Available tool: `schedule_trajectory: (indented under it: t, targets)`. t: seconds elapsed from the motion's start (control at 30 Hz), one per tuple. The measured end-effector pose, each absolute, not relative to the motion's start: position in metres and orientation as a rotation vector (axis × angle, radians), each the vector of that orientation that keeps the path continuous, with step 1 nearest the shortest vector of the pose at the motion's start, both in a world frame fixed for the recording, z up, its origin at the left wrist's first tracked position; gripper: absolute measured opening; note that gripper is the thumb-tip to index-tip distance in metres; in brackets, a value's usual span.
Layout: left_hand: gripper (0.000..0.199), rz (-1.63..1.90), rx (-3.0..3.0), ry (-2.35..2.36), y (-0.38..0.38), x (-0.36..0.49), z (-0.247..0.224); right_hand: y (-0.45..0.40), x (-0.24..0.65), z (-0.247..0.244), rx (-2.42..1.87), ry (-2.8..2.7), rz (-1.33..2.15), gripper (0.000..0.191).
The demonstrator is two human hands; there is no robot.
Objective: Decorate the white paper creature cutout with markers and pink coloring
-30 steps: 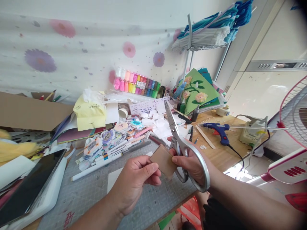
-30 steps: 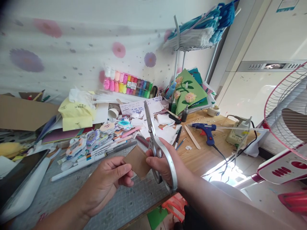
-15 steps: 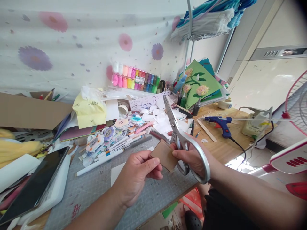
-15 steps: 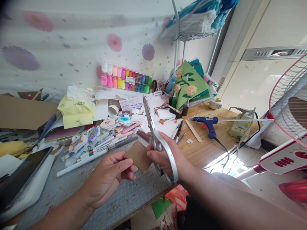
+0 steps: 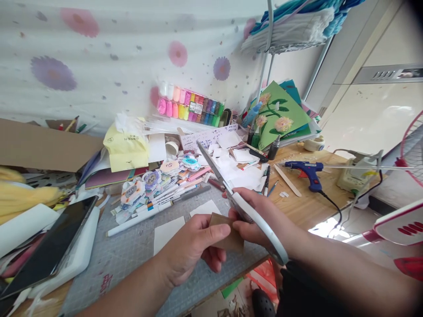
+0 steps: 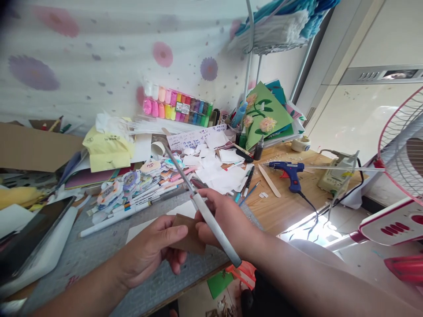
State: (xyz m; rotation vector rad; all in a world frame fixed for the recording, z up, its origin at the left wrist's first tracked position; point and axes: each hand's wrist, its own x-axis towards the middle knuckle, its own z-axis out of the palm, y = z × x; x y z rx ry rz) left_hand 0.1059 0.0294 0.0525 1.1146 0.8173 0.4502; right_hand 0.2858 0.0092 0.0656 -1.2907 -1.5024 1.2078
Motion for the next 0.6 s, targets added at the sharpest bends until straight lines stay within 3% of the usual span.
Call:
schedule_trajectory:
  t: [0.2, 0.4, 0.6]
  targets:
    - [0.036, 0.441, 1.261, 0.775, 0.030, 0.110, 0.055, 0.009, 0.280, 0.071, -1.215, -1.478, 1.231, 0.036]
    - [0.035, 0.794, 1.118, 0.808, 0.029, 0.110, 0.057, 0.009, 0.291, 0.059, -1.063, -1.327, 1.206, 0.033]
    - [0.034, 0.915, 0.996, 0.800, 0.029, 0.112, 0.058, 0.008, 0.280, 0.059, -1.031, -1.147, 1.305, 0.058]
